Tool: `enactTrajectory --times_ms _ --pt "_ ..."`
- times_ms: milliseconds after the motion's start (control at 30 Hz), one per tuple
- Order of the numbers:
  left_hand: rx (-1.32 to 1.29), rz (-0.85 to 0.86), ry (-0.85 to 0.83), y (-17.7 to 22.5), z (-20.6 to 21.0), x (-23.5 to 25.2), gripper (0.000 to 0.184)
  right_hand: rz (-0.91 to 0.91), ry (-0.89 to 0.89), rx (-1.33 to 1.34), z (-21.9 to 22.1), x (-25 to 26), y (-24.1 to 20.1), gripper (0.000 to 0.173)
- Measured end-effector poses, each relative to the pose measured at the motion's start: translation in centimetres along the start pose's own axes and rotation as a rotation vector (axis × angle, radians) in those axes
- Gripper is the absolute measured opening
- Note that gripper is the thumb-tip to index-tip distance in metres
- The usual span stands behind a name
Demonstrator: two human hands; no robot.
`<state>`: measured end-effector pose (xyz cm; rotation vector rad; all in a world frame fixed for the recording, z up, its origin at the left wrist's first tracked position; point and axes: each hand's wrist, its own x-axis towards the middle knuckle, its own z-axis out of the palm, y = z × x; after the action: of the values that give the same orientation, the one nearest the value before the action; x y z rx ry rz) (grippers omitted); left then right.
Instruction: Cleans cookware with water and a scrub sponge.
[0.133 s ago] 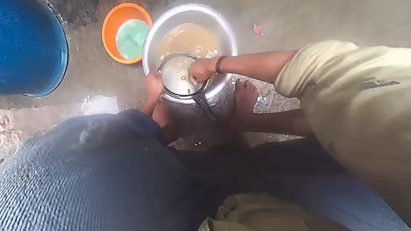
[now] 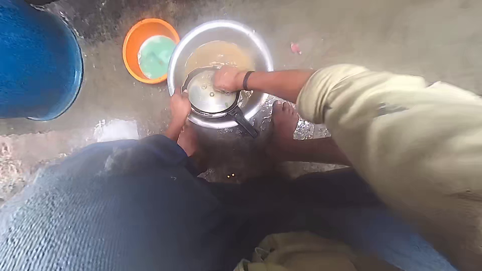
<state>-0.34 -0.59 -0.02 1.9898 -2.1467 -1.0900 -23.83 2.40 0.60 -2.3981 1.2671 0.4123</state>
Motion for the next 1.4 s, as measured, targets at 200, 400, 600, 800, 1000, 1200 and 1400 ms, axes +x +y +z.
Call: enactTrajectory --times_ms 200,400,600,800,1000,1200,1400 --pt "0.067 -0.062 -0.071 0.2 -0.3 -0.4 0.044 0.449 0.367 0.563 1.8 5.4 -3.3 0.030" --pt "0.055 0.012 -0.081 0.0 0.1 -0.4 0.042 -0.027 0.405 0.800 5.7 2.9 -6.4 0.017" --pt "-0.003 0.046 -0.047 -0.4 0.0 -0.1 0.042 -0.279 0.141 0.426 4.1 -1.5 -4.7 0.013" --pt "-0.010 0.038 -0.030 0.0 -1.0 0.0 0.042 0.064 0.055 0.229 3.9 -4.0 -1.5 0.023" --pt "-0.013 -0.018 0.033 -0.6 -2.0 0.2 0.041 0.230 0.084 0.713 2.9 -3.0 -8.3 0.029" --pt "-0.047 -0.049 0.040 -0.1 -3.4 0.1 0.046 0.233 0.210 0.712 1.5 -3.3 -11.4 0.052" --pt "-0.246 -0.133 -0.036 -0.8 -2.1 0.2 0.042 0.219 0.045 0.383 -0.1 -3.7 -10.1 0.058"
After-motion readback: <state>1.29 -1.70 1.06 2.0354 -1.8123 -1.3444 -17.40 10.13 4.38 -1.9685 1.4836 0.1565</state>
